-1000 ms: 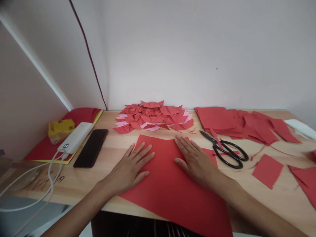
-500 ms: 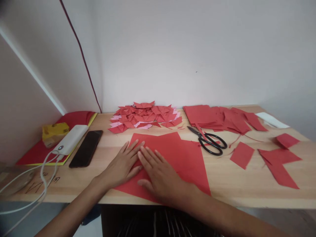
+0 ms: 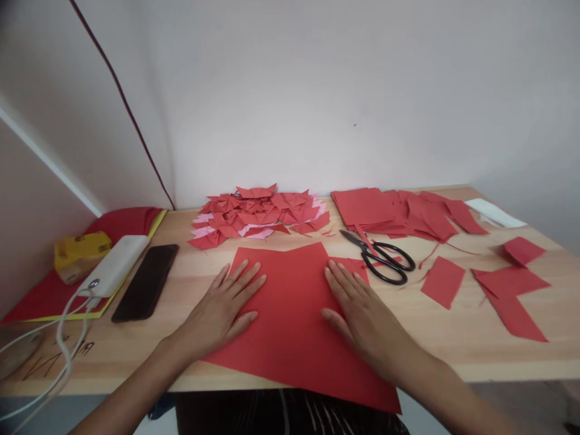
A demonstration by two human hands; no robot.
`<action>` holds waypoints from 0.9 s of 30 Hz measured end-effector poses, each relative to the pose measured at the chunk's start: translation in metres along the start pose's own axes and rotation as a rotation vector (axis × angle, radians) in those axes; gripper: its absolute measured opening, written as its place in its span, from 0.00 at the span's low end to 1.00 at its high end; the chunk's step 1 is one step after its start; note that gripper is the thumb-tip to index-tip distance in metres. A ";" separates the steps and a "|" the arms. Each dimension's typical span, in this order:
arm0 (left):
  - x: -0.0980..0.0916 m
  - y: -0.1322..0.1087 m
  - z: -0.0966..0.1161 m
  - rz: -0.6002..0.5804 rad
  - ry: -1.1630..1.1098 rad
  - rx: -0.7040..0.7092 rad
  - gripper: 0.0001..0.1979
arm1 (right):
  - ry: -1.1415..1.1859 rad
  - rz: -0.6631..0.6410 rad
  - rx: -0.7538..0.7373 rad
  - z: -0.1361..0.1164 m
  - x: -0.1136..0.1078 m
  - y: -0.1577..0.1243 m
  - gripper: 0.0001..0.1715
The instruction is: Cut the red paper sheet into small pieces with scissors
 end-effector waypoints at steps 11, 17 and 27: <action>-0.004 -0.004 0.000 0.022 -0.031 -0.016 0.30 | -0.088 -0.082 -0.272 -0.004 -0.027 0.112 0.20; -0.007 -0.004 0.001 0.052 -0.058 -0.014 0.31 | -0.034 -0.204 -0.240 0.005 -0.024 0.133 0.10; -0.019 -0.011 -0.014 0.223 -0.404 -0.151 0.38 | 0.297 -0.228 -0.089 0.010 -0.051 0.122 0.11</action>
Point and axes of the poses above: each hand's wrist, its own y-axis towards the middle knuckle, its own x-axis out of the palm, z = x × y, the point moved 7 cm from there along y, towards the middle knuckle, and after that the axes turned 1 degree about -y, right-handed, at the moved point
